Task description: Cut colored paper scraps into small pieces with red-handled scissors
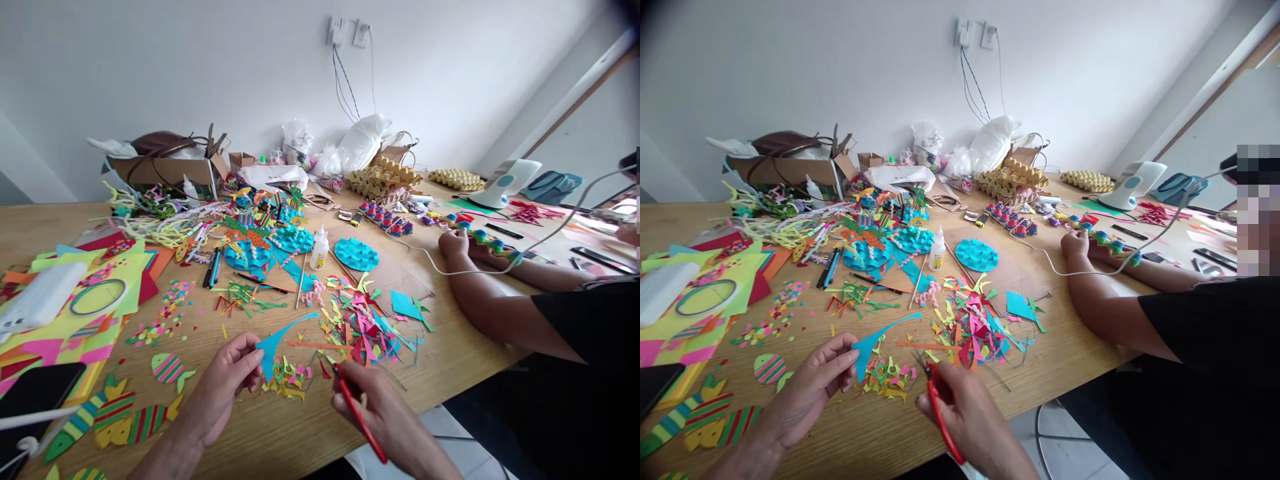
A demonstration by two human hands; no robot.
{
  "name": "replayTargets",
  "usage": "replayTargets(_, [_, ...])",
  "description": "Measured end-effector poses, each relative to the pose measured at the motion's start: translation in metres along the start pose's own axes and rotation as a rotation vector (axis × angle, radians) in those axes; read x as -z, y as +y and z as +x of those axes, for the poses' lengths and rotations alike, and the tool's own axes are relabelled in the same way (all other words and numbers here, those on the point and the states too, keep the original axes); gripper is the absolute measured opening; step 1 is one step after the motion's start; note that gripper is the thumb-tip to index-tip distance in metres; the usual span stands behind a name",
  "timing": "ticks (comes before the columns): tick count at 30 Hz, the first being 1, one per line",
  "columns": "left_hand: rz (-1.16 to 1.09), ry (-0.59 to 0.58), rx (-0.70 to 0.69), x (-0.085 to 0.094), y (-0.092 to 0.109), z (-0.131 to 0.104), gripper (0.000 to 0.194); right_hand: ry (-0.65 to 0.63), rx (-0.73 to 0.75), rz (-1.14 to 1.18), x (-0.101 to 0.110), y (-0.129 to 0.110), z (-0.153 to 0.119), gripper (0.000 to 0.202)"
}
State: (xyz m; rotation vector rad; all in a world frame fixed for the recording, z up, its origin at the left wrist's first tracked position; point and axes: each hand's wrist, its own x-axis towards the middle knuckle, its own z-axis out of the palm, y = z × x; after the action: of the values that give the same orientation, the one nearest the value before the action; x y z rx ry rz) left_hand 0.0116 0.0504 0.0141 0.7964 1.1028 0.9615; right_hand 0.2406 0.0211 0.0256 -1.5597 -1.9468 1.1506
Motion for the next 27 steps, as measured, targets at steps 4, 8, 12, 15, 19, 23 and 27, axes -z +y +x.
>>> replayTargets(4, [-0.078, -0.015, 0.017, -0.010, -0.010, 0.001, 0.016, -0.026, -0.010, 0.062, -0.030, -0.012, 0.005, 0.021])
replayTargets(8, [-0.016, -0.008, 0.011, -0.018, -0.010, -0.001, 0.014, -0.014, 0.010, 0.083, -0.040, -0.017, 0.013, 0.027])
replayTargets(12, [0.063, -0.020, -0.009, -0.022, -0.006, -0.004, 0.014, -0.011, 0.026, 0.096, -0.039, -0.014, 0.015, 0.032])
replayTargets(15, [0.104, -0.017, -0.023, -0.025, -0.004, -0.004, 0.014, -0.018, 0.030, 0.116, -0.040, -0.011, 0.016, 0.034])
replayTargets(19, [0.129, -0.014, -0.030, -0.027, -0.004, -0.004, 0.015, -0.022, 0.037, 0.155, -0.042, -0.011, 0.016, 0.035])
replayTargets(23, [0.137, -0.030, -0.019, -0.029, -0.007, -0.004, 0.015, -0.019, 0.029, 0.177, -0.042, -0.011, 0.017, 0.034])
replayTargets(27, [0.139, -0.035, -0.009, -0.031, -0.010, -0.004, 0.016, 0.004, 0.030, 0.194, -0.045, -0.006, 0.018, 0.037])
